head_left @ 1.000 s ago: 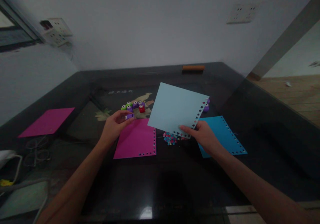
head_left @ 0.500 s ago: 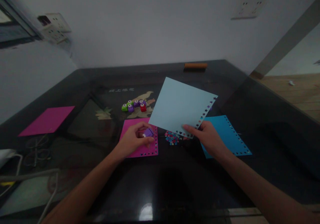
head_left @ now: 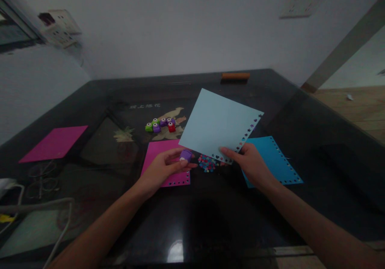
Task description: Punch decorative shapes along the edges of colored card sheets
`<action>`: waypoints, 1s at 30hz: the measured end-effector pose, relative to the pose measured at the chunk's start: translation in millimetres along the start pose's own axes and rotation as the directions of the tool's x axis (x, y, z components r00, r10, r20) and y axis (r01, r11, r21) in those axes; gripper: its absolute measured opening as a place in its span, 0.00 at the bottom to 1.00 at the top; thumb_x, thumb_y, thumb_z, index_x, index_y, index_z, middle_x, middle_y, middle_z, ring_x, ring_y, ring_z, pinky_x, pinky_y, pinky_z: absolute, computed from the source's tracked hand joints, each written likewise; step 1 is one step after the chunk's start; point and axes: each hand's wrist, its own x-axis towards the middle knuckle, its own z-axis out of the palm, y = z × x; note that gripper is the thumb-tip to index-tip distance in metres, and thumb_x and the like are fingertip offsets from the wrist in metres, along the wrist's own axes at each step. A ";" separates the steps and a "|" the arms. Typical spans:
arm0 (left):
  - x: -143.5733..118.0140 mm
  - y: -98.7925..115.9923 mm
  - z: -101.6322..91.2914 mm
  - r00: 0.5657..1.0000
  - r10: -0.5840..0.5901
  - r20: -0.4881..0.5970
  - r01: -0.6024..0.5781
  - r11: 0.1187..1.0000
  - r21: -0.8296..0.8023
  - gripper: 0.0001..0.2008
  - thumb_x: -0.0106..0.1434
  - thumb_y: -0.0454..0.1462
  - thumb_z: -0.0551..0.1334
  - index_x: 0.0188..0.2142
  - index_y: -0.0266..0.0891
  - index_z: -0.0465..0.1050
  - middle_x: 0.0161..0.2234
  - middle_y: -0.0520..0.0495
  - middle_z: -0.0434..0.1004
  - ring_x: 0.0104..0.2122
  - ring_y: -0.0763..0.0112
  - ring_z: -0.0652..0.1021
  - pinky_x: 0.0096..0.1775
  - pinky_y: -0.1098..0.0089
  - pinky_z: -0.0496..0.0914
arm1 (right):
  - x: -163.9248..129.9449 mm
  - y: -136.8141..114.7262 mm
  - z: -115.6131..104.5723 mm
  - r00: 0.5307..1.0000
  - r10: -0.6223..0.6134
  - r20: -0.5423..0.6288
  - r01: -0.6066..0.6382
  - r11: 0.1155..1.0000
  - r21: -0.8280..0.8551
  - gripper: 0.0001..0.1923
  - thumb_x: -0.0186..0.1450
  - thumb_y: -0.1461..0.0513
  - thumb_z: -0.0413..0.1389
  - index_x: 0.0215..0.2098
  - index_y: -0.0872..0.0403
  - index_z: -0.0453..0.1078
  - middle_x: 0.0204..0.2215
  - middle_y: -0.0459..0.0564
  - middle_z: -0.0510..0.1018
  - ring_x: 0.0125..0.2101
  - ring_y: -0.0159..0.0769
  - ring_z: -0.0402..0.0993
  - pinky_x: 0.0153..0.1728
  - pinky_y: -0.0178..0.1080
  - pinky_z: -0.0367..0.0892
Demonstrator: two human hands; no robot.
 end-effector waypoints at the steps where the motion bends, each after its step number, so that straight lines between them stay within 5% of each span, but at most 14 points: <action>1: -0.1 -0.4 1.3 1.000 -0.006 -0.014 0.007 1.000 0.008 0.18 0.55 0.40 0.67 0.45 0.40 0.71 0.45 0.45 0.77 0.38 0.65 0.80 0.47 0.62 0.71 | -0.1 -0.3 0.1 1.000 -0.004 -0.002 0.004 1.000 0.001 0.10 0.55 0.55 0.62 0.31 0.52 0.76 0.33 0.49 0.82 0.33 0.42 0.78 0.39 0.46 0.72; 7: -4.6 -0.7 15.9 0.997 -0.034 -0.074 0.044 0.989 0.140 0.19 0.49 0.37 0.69 0.42 0.40 0.71 0.35 0.48 0.80 0.36 0.62 0.81 0.41 0.61 0.74 | -5.4 -3.7 3.4 0.999 -0.026 -0.030 0.025 1.000 -0.009 0.10 0.55 0.53 0.61 0.29 0.51 0.75 0.32 0.49 0.81 0.30 0.39 0.76 0.33 0.43 0.72; 13: -9.5 -1.0 26.3 0.998 0.050 -0.027 -0.043 0.979 0.198 0.19 0.47 0.34 0.69 0.40 0.40 0.73 0.38 0.46 0.80 0.40 0.62 0.79 0.46 0.61 0.72 | -16.6 -12.6 9.7 0.993 -0.114 -0.035 0.109 0.989 -0.102 0.10 0.55 0.54 0.60 0.25 0.52 0.73 0.27 0.47 0.80 0.27 0.37 0.75 0.29 0.39 0.71; 20: -9.1 -6.2 26.5 0.999 0.011 -0.036 -0.006 0.990 0.138 0.19 0.47 0.34 0.69 0.40 0.40 0.72 0.43 0.44 0.79 0.43 0.60 0.78 0.49 0.56 0.70 | -22.5 -14.3 15.3 0.976 -0.214 -0.030 0.206 0.964 -0.168 0.08 0.55 0.56 0.59 0.23 0.52 0.73 0.24 0.46 0.80 0.25 0.37 0.75 0.28 0.38 0.70; 30: -10.6 -6.4 27.9 0.997 -0.059 -0.051 0.063 0.993 0.099 0.17 0.45 0.35 0.70 0.36 0.39 0.73 0.37 0.46 0.82 0.39 0.60 0.80 0.46 0.58 0.72 | -23.7 -4.7 16.0 0.938 -0.343 -0.036 0.324 0.911 -0.254 0.06 0.56 0.56 0.60 0.25 0.50 0.73 0.26 0.46 0.80 0.28 0.37 0.75 0.33 0.40 0.71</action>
